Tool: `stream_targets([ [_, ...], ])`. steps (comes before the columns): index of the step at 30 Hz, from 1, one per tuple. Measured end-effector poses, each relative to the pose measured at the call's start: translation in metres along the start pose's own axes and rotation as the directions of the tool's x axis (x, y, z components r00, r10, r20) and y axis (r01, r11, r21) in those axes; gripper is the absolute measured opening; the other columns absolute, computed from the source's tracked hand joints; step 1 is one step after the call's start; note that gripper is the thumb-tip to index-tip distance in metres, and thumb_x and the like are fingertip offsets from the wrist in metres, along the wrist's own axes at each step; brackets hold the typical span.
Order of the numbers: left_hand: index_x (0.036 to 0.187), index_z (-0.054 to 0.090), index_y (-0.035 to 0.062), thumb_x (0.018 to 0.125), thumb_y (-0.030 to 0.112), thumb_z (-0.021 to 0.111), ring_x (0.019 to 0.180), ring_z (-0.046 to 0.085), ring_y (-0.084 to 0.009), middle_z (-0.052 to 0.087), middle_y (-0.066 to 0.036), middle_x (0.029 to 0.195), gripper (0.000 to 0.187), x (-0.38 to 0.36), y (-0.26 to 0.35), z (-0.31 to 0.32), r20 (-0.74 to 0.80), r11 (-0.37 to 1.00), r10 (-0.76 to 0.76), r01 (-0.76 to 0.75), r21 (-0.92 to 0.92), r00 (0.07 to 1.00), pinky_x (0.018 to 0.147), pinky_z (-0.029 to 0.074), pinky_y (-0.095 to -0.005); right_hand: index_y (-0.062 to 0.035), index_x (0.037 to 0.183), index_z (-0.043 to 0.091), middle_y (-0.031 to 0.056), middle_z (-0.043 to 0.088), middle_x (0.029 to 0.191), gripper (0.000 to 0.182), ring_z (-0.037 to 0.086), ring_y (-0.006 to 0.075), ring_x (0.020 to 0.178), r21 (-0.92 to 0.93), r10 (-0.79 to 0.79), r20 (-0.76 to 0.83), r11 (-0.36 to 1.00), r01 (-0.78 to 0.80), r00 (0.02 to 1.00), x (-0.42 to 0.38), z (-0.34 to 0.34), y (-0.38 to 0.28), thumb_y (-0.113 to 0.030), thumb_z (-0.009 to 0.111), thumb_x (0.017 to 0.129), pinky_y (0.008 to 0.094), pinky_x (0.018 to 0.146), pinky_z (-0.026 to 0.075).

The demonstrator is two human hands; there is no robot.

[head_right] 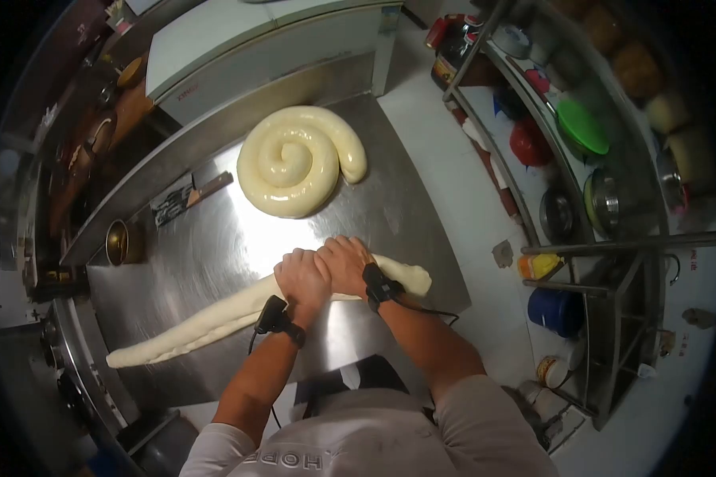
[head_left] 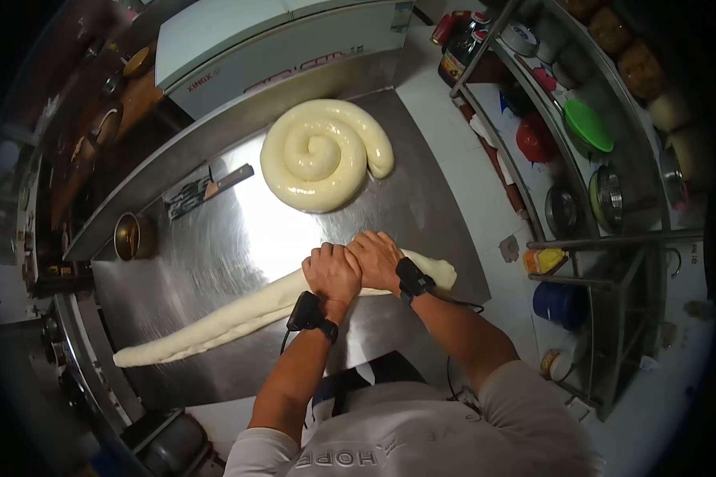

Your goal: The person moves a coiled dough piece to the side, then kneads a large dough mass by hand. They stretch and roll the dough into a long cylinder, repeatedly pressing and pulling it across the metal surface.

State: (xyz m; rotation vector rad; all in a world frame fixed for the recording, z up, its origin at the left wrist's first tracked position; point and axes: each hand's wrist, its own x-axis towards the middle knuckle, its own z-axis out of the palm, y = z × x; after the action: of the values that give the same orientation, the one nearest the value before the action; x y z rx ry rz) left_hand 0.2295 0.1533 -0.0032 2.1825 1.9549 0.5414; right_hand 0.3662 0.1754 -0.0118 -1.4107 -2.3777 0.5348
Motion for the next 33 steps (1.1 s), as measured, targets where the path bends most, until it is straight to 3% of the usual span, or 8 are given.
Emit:
stream_targets([
  [3, 0.074, 0.073, 0.0097, 0.097, 0.032, 0.052, 0.08, 0.067, -0.0338, 0.071, -0.014, 0.082, 0.038, 0.03, -0.003, 0.01, 0.103, 0.986, -0.119, 0.105, 0.127, 0.988, 0.068, 0.054, -0.0466, -0.0081, 0.091, 0.067, 0.009, 0.064, 0.088, 0.024, 0.06, 0.0307, 0.091, -0.079, -0.093, 0.032, 0.992, 0.095, 0.995, 0.026, -0.001, 0.024, -0.032, 0.061, 0.09, 0.0449, 0.081, 0.045],
  [4, 0.076, 0.074, 0.0089, 0.098, 0.035, 0.051, 0.08, 0.068, -0.0344, 0.073, -0.016, 0.084, 0.042, 0.031, -0.005, 0.025, 0.133, 0.967, -0.243, 0.228, 0.114, 0.961, 0.069, 0.054, -0.0489, -0.0066, 0.098, 0.068, 0.0112, 0.066, 0.096, 0.028, 0.061, 0.032, 0.097, -0.084, -0.078, -0.037, 0.994, 0.075, 0.996, 0.035, 0.007, 0.033, -0.032, 0.06, 0.091, 0.0471, 0.085, 0.045],
  [7, 0.078, 0.075, 0.0091, 0.093, 0.035, 0.056, 0.084, 0.065, -0.0328, 0.07, -0.015, 0.086, 0.035, 0.013, -0.01, 0.009, 0.071, 0.998, 0.053, -0.056, 0.039, 0.996, 0.074, 0.049, -0.0511, 0.003, 0.135, 0.058, 0.0276, 0.054, 0.146, 0.055, 0.052, 0.0423, 0.132, -0.027, 0.053, -0.079, 0.998, -0.055, 0.996, 0.013, 0.011, 0.016, -0.033, 0.055, 0.093, 0.0549, 0.113, 0.037],
  [11, 0.076, 0.069, 0.0088, 0.092, 0.03, 0.062, 0.09, 0.06, -0.0319, 0.065, -0.013, 0.089, 0.027, -0.045, 0.001, -0.025, 0.02, 0.964, 0.24, -0.236, -0.125, 0.97, 0.084, 0.042, -0.0507, -0.0001, 0.113, 0.068, 0.0192, 0.065, 0.128, 0.055, 0.059, 0.0385, 0.122, -0.106, -0.025, 0.292, 0.993, 0.058, 0.956, -0.068, -0.055, -0.039, -0.04, 0.079, 0.076, 0.0544, 0.116, 0.036],
  [19, 0.079, 0.065, 0.0163, 0.088, 0.028, 0.065, 0.087, 0.062, -0.0242, 0.065, -0.006, 0.092, 0.015, -0.077, 0.02, 0.003, -0.192, 0.938, 0.296, -0.322, -0.124, 0.936, 0.083, 0.045, -0.0483, -0.0067, 0.099, 0.066, 0.012, 0.067, 0.097, 0.042, 0.062, 0.0318, 0.099, -0.213, -0.122, -0.046, 0.971, 0.11, 0.991, -0.1, -0.007, -0.005, -0.034, 0.081, 0.071, 0.0478, 0.089, 0.048],
  [24, 0.082, 0.067, 0.0132, 0.09, 0.029, 0.062, 0.084, 0.064, -0.0263, 0.067, -0.006, 0.086, 0.019, 0.005, 0.024, 0.008, 0.122, 0.989, 0.142, -0.134, -0.069, 0.982, 0.075, 0.046, -0.0478, -0.0085, 0.098, 0.067, 0.011, 0.067, 0.1, 0.047, 0.062, 0.031, 0.103, -0.088, 0.074, 0.228, 0.995, -0.055, 0.971, -0.041, -0.043, 0.014, -0.042, 0.082, 0.07, 0.0464, 0.088, 0.048],
  [30, 0.098, 0.073, 0.0077, 0.094, 0.032, 0.06, 0.102, 0.062, -0.0312, 0.068, -0.014, 0.107, 0.028, 0.037, 0.024, 0.031, -0.045, 0.996, -0.073, 0.07, -0.062, 0.996, 0.086, 0.046, -0.0515, -0.0109, 0.114, 0.068, 0.0097, 0.068, 0.111, 0.057, 0.062, 0.0309, 0.111, -0.071, 0.029, 0.074, 0.997, -0.024, 0.997, -0.003, -0.025, 0.059, -0.047, 0.08, 0.072, 0.0476, 0.097, 0.045],
  [33, 0.114, 0.072, 0.0082, 0.095, 0.035, 0.06, 0.114, 0.058, -0.0329, 0.065, -0.017, 0.114, 0.034, 0.01, 0.03, 0.014, -0.142, 0.995, 0.098, -0.093, 0.041, 0.985, 0.097, 0.044, -0.0534, -0.0111, 0.133, 0.062, 0.0137, 0.062, 0.134, 0.073, 0.055, 0.0344, 0.129, -0.099, -0.126, -0.072, 0.988, 0.118, 0.989, -0.023, -0.024, 0.05, -0.047, 0.08, 0.073, 0.0528, 0.108, 0.04],
])
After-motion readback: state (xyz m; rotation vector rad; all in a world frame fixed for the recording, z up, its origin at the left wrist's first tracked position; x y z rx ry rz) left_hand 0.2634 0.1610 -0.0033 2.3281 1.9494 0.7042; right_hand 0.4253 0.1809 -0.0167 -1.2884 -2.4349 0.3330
